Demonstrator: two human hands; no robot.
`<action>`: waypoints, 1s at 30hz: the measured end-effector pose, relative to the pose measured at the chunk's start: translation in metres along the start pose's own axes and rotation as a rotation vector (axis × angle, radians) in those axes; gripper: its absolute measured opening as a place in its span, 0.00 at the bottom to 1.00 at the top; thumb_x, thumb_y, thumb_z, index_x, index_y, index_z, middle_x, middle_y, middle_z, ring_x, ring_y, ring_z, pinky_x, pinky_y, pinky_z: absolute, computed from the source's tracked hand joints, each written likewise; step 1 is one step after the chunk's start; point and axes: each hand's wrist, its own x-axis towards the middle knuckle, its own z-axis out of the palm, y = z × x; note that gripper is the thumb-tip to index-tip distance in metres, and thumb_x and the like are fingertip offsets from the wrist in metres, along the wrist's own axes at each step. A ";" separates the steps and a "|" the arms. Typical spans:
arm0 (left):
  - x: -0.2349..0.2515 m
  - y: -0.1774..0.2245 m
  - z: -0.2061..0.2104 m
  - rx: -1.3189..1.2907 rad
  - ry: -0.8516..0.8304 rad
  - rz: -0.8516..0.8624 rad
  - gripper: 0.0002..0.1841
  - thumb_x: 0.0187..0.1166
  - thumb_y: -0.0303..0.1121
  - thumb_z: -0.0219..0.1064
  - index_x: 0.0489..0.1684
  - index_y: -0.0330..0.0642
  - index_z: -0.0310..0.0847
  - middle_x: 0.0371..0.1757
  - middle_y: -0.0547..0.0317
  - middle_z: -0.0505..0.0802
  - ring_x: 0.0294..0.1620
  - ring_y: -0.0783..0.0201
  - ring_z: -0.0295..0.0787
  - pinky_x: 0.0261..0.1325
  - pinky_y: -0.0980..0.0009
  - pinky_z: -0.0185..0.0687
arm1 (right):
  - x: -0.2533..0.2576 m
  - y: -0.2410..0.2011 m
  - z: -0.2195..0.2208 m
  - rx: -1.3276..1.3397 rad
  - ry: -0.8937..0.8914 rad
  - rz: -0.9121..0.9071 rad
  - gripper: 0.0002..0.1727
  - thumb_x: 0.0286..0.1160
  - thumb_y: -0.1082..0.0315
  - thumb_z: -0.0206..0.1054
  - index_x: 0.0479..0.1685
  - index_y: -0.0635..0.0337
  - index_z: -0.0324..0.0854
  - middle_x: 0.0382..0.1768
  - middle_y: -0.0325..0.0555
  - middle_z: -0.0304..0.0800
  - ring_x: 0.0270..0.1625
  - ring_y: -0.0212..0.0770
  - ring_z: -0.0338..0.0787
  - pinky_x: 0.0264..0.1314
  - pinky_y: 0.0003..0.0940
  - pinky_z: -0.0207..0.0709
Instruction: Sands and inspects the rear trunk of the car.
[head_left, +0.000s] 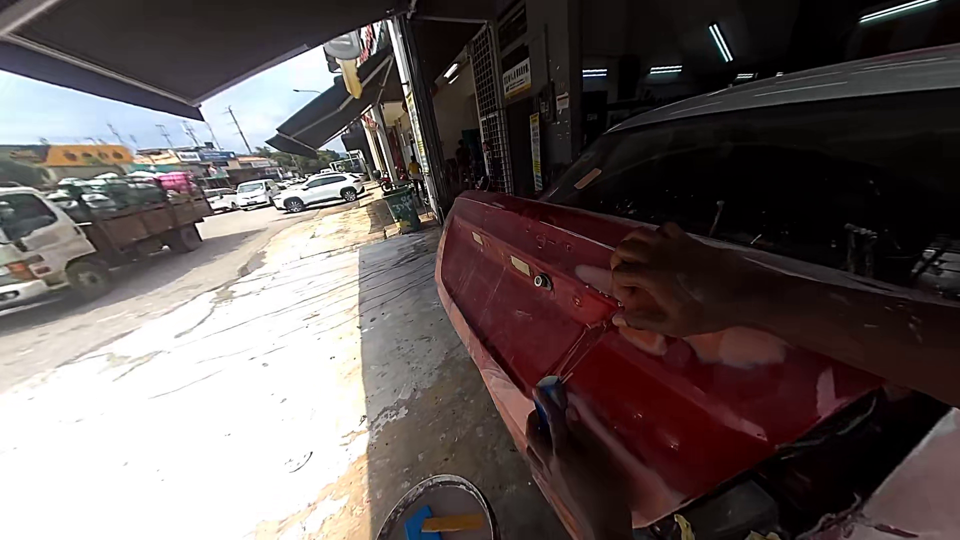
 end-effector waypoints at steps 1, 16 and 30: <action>-0.023 0.017 -0.009 -0.023 -0.014 0.112 0.26 0.83 0.43 0.59 0.77 0.43 0.81 0.67 0.33 0.84 0.64 0.37 0.82 0.61 0.40 0.78 | 0.001 0.002 -0.001 0.002 0.010 0.001 0.24 0.67 0.30 0.61 0.30 0.39 0.85 0.45 0.33 0.82 0.60 0.42 0.80 0.57 0.48 0.67; -0.057 -0.001 -0.012 -0.125 0.013 0.209 0.23 0.84 0.51 0.59 0.71 0.53 0.86 0.67 0.42 0.85 0.66 0.48 0.82 0.65 0.52 0.80 | -0.003 0.004 0.007 0.051 0.091 -0.067 0.28 0.63 0.28 0.58 0.32 0.40 0.87 0.48 0.36 0.86 0.63 0.49 0.81 0.56 0.57 0.67; -0.010 -0.067 0.006 -0.280 0.048 0.093 0.26 0.83 0.51 0.61 0.72 0.47 0.86 0.67 0.43 0.85 0.68 0.52 0.81 0.71 0.55 0.78 | 0.003 0.005 0.013 0.053 0.126 -0.071 0.27 0.61 0.28 0.60 0.31 0.40 0.87 0.48 0.38 0.86 0.63 0.51 0.81 0.57 0.59 0.67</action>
